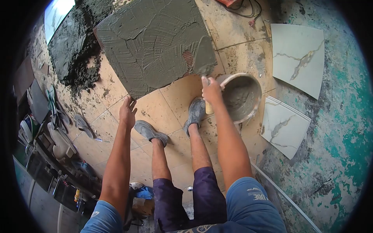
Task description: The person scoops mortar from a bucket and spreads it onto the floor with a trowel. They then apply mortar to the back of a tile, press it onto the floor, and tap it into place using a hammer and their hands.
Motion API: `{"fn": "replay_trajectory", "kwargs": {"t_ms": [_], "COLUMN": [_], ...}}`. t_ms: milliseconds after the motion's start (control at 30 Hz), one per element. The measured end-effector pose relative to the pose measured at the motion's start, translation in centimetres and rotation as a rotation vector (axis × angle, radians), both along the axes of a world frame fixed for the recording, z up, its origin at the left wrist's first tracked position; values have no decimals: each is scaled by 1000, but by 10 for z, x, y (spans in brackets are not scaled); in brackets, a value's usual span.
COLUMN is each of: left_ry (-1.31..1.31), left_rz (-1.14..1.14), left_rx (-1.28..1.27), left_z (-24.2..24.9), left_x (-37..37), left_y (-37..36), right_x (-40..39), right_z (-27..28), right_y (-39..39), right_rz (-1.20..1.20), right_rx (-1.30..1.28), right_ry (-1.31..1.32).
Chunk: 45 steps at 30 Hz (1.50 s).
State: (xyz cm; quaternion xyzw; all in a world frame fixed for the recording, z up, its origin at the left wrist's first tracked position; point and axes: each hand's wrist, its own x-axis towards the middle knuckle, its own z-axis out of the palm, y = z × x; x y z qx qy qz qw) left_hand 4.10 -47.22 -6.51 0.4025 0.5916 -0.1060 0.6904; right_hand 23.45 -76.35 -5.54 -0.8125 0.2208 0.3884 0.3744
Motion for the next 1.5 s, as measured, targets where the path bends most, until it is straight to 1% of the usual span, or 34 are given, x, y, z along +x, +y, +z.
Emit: {"fn": "replay_trajectory", "kwargs": {"t_ms": [33,67,100,167,233,267,333,367,400,467,500,567,600,633,700,733,767,833,867,933,967,1033,1067,1133,1200,1233,1300,1333,1400,1433,1500], "left_ry": [-2,-3,6,-43,-40,-41,-43,-35,-28,-36,-47,-40,-42,-49,-31,-41,-38,-26,-30,-30,-28,-26,-44,-59,-71,-73,-108,-108,-143,-141,-185], "left_rz": [5,13,13,-21,-12,-12,-11,-12,-12,-18,-24,-26,-26,-23,6,10,9,-3,-17,-29,-25,-16,-19,-14,31,38,65,81,48,62,17], "left_rx": [-1,-3,-1,-6,1,-2,-2,-6,-8,0,4,1,-1,0,1,2,-1,4,4,6,2,0,-16,-39,-55,-52,-127,-118,-182,-192,-181], "left_z": [1,1,0,0,-3,-7,-11,-11,-11,-8,-5,-2,-1,-2,-6,-6,-5,-4,-5,-7,-7,-8,-10,-12,-15,-15,-15,-14,-15,-17,-20], "left_x": [1,0,1,-1,-3,-6,-9,-9,-10,-7,-6,-5,-2,-1,-4,-2,-3,-5,-5,-6,-5,-8,-9,-13,-15,-16,-19,-21,-22,-24,-24], "left_y": [0,1,4,2,1,2,4,4,5,4,2,0,0,2,0,-2,-2,0,1,3,2,5,6,5,8,10,16,20,24,24,25], "right_x": [-15,-26,-37,-58,-91,-102,-121,-123,-124,-116,-107,-96,-100,-108,-136,-141,-142,-145,-130,-93,-77,-54,-55,-69,-85,-97,-124,-131,-133,-125,-95], "right_z": [-19,-28,-33,6,1,10,23,20,15,6,-4,-23,-24,-23,-15,-12,-12,-16,-23,-36,-38,-31,-25,-10,7,12,18,23,31,31,26], "right_y": [2,11,14,39,36,32,26,23,20,16,14,7,2,4,5,7,10,20,18,23,35,60,73,101,112,110,108,107,92,85,71], "right_rz": [94,245,245,533,628,630,766,766,765,732,730,465,329,331,43,-4,-1,-64,-35,-41,-38,83,91,387,473,480,667,683,839,852,859], "right_rx": [3,-16,-13,-102,-101,-101,-72,-70,-102,-147,-146,-253,-238,-238,-296,-322,-315,-231,-139,-89,-84,-111,-110,-151,-56,-52,-42,-33,-121,-130,-284], "right_ry": [-41,-199,-190,-123,-98,-103,5,4,-62,-165,-159,-296,-248,-255,-177,-85,-90,-415,-352,-201,-199,-125,-128,-229,-72,-75,-36,-39,-18,-12,-183]}}
